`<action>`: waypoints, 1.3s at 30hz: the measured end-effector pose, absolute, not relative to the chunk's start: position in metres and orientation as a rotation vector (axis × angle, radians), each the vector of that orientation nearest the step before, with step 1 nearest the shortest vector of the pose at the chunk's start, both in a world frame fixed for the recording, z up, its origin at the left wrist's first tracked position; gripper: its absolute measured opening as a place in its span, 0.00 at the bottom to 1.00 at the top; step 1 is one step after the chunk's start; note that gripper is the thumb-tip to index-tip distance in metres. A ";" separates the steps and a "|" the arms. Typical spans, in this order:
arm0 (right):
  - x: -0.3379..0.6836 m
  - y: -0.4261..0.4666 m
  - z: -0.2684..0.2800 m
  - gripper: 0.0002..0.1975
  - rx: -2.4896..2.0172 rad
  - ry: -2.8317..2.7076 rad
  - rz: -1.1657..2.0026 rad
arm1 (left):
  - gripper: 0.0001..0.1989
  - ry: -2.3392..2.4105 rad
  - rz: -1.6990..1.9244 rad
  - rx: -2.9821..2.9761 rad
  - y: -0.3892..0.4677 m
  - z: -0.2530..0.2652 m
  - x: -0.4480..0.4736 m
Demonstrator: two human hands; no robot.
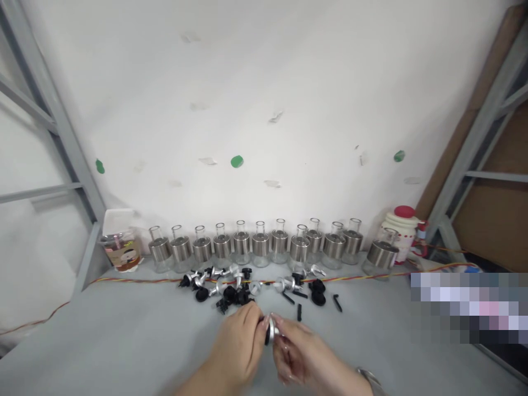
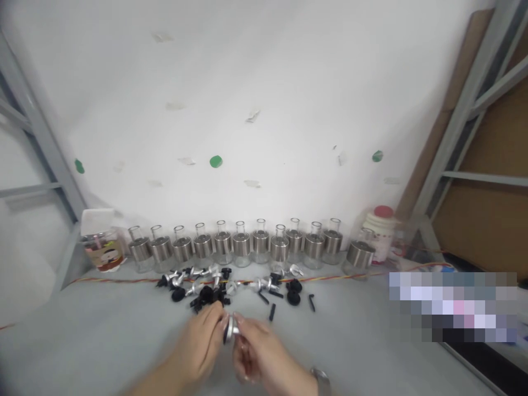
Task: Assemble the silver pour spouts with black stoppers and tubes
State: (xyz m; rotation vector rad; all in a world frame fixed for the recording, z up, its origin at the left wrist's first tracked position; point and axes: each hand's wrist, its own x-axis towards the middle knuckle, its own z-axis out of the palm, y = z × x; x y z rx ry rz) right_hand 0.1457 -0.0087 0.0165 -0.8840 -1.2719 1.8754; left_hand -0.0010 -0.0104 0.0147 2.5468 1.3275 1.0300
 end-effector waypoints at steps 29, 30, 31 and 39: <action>0.153 -0.018 0.009 0.23 -0.995 -1.699 1.203 | 0.10 1.343 1.310 2.815 -0.022 0.006 0.008; 0.151 -0.015 0.006 0.24 -0.991 -1.646 1.282 | 0.10 1.353 1.324 2.871 -0.021 0.004 0.008; 0.150 -0.013 0.004 0.25 -0.984 -1.591 1.375 | 0.11 1.362 1.323 2.921 -0.019 0.002 0.009; 0.156 0.005 0.015 0.24 -1.104 -1.373 1.722 | 0.12 1.619 0.781 3.009 -0.011 0.019 0.010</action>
